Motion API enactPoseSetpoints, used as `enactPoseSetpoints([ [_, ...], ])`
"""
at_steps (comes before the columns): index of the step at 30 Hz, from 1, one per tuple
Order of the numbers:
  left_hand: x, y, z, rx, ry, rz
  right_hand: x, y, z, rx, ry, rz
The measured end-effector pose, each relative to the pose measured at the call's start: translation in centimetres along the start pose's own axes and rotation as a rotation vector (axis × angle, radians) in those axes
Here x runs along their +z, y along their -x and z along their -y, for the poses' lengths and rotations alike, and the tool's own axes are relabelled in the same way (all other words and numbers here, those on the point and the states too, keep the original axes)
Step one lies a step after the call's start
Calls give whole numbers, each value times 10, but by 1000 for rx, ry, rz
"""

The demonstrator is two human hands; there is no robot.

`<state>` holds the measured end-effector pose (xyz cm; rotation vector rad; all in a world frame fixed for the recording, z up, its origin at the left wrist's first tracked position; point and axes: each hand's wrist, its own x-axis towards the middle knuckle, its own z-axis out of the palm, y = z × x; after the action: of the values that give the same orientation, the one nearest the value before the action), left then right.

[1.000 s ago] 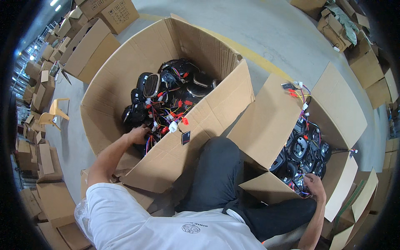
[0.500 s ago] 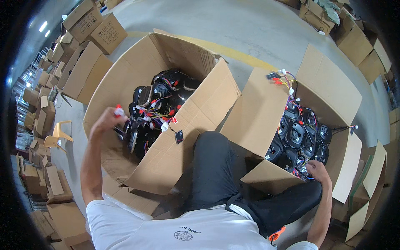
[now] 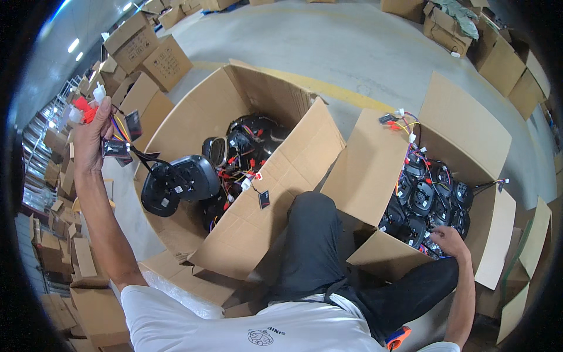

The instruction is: The person sorts electronic components by hand, placing them into cardboard boxes.

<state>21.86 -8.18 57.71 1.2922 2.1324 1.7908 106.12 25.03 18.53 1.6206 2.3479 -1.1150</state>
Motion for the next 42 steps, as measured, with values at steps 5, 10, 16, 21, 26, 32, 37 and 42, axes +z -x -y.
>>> enactPoseSetpoints([
  [5, 86, 27, -94, 193, 101, -10, -19, 6, 185, -397, -168, -182],
  [10, 182, 48, -166, 264, 420, 171, -54, 29, 378, -1016, -140, -387],
  [16, 309, 90, -226, 296, 603, 415, -42, 13, 447, -1063, -93, -557],
  [21, 415, 86, -216, 353, 612, 844, -38, -19, 331, -731, -512, -674],
  [26, 528, 96, -74, -129, 726, 492, -72, -27, 228, -488, -802, -745],
  [32, 631, 252, -10, -687, 991, 1223, -125, -20, 162, -437, -929, -1055],
  [37, 697, 250, -17, -1023, 1114, 1402, -129, -38, 104, -441, -945, -1105],
  [42, 728, 229, -5, -835, 1166, 1055, -119, -64, 79, -160, -1187, -871],
])
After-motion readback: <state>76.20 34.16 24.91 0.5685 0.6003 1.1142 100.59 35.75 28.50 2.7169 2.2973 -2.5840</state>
